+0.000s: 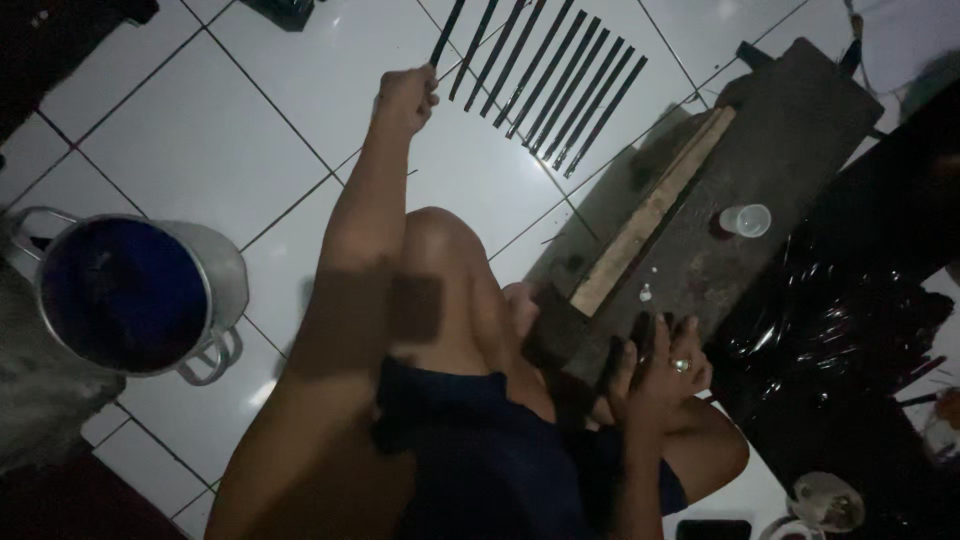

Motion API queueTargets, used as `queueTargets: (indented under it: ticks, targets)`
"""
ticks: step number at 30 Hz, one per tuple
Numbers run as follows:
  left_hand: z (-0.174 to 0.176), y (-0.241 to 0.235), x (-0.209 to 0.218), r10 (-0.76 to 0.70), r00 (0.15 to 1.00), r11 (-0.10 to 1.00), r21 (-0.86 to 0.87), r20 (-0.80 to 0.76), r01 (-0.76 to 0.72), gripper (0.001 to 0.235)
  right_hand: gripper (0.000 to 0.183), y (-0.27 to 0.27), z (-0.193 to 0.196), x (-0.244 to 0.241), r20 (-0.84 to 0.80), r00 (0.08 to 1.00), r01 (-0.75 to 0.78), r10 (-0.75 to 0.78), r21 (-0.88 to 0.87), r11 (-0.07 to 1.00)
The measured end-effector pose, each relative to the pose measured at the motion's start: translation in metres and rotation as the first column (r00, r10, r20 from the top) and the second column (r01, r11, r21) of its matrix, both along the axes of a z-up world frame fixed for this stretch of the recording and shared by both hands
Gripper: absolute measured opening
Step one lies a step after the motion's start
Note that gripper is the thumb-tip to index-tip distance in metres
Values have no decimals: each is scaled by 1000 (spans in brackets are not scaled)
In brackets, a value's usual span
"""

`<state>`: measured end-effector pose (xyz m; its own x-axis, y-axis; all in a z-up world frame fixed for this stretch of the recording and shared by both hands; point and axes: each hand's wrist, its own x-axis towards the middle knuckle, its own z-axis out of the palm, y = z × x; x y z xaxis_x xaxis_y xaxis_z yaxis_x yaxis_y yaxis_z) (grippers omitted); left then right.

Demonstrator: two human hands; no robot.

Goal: The person sits on the floor and repeatedly rubs long, thin metal rods against a wooden block to polish them. They dip the rods into a small container of liquid between rubs and place the finished rods on the floor.

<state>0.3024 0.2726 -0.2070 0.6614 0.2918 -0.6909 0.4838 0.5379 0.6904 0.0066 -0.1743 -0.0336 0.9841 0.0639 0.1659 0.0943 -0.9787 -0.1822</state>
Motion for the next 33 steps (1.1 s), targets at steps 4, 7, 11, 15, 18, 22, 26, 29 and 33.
queueTargets:
  ticks: [4,7,11,15,18,22,26,29,33]
  targets:
    - [-28,11,-21,-23,996,997,76,-84,29,11,50,2,0,1,-30,1000,12,-9,106,994]
    - [-33,14,-26,-31,997,998,54,-73,35,13,51,5,0,2,11,1000,-6,5,101,995]
    - [-30,14,-34,-59,997,997,50,-50,62,18,55,2,4,3,-24,999,-20,22,99,995]
    - [-19,8,-29,-95,995,990,105,-16,96,14,54,3,8,1,-47,999,22,-17,93,995]
    - [-18,6,-29,-97,995,988,118,-8,97,11,54,5,11,0,-51,998,31,-27,74,997]
    - [-22,10,-29,-4,999,996,92,-52,9,13,53,7,13,3,0,1000,31,-31,103,994]
    - [-18,8,-41,-36,999,995,92,-2,36,18,56,2,12,1,-3,1000,18,-18,113,993]
    - [2,-3,-64,-53,998,987,149,-23,56,19,56,-2,7,-3,52,998,20,-31,206,978]
    - [47,-25,-99,23,996,994,104,-81,-15,21,59,-7,1,-11,84,985,106,-148,379,919]
